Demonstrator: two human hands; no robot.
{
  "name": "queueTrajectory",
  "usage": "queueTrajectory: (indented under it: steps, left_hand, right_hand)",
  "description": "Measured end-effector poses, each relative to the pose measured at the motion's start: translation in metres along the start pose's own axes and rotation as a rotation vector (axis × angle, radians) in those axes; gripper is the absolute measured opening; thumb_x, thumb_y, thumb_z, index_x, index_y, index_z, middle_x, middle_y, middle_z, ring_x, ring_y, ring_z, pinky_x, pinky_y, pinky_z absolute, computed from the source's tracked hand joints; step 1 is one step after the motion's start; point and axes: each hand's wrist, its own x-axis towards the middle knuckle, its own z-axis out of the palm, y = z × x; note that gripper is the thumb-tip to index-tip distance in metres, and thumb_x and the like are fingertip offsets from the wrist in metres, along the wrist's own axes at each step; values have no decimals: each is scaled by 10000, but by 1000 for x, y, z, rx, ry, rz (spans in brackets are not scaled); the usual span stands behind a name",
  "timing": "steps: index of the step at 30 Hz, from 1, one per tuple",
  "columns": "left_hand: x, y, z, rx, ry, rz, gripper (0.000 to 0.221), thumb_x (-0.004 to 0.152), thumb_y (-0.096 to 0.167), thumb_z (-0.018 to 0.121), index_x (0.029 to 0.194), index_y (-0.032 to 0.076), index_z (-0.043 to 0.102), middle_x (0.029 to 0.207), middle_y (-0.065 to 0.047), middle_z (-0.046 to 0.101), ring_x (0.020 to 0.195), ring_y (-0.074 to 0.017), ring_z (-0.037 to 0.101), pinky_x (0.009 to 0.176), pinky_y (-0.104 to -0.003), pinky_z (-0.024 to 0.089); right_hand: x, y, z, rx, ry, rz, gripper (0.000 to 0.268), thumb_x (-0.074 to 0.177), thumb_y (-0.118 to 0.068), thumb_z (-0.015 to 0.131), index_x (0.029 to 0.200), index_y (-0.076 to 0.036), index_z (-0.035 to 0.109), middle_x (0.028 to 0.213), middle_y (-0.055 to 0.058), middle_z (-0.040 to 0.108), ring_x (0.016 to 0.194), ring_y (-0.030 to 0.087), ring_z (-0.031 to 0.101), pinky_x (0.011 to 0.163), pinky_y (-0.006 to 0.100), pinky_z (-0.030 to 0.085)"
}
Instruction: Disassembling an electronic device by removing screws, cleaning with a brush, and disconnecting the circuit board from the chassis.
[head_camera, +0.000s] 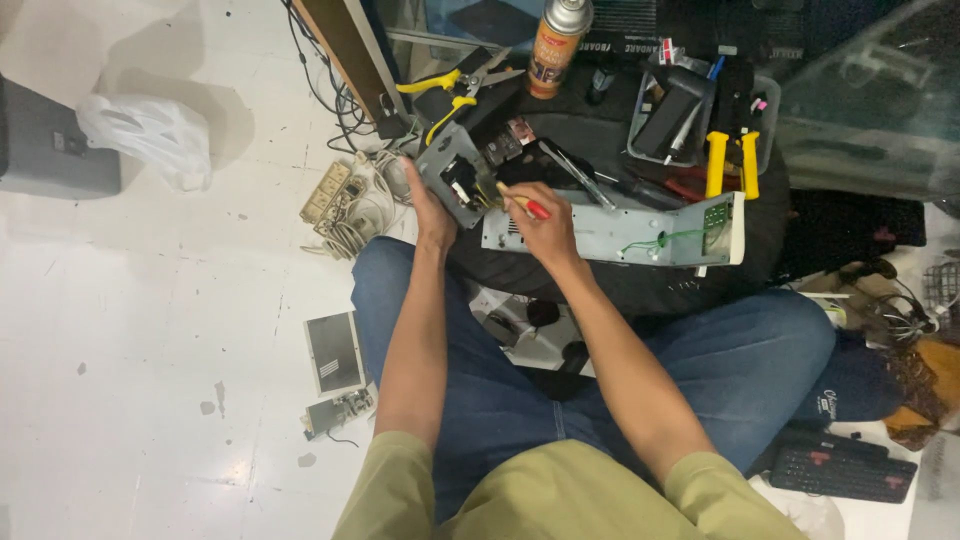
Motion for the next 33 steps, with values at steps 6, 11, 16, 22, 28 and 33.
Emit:
queueTrajectory:
  steps: [6,11,16,22,28,33]
  left_hand:
    - [10,-12,-8,-37,-29,20,1226,786,970,310,1650,112,169,1701,-230,132,1561,-440,150,1273,-605,73]
    - [11,-9,-1,-76,15,22,1235,786,944,353,1646,89,119,1702,-244,107,1569,-433,121,1286,-615,50]
    - [7,-8,3,-140,45,34,1204,794,942,365,1652,119,176,1704,-204,162,1567,-424,149,1298,-581,59]
    - [34,-33,-21,-189,15,69,1163,826,927,413,1609,74,302,1648,-235,302,1523,-423,308,1289,-593,153]
    - [66,-61,-48,-224,-54,132,1102,869,929,414,1530,50,470,1538,-244,482,1439,-420,454,1249,-581,262]
    - [67,-57,-48,-237,-56,112,1135,829,951,436,1519,51,476,1533,-257,474,1432,-445,451,1241,-614,258]
  right_hand:
    - [16,-21,-22,0,43,117,106,848,-32,793,928,-101,801,928,153,765,920,363,740,818,423,555]
    - [14,-8,-8,95,-68,16,110,926,-24,758,981,-110,798,1016,128,769,961,363,738,853,428,565]
    - [-5,-8,-37,33,-81,275,109,832,-71,779,941,-66,786,902,215,737,894,363,724,808,455,535]
    - [-42,2,-1,198,146,559,138,821,-130,850,933,-84,784,774,154,752,698,187,751,629,310,605]
    - [-29,-6,-3,561,262,749,219,888,-30,742,1029,113,653,819,269,728,712,276,779,661,330,688]
    - [-39,-2,6,389,393,580,140,869,-6,743,953,70,661,733,254,706,661,257,756,617,329,631]
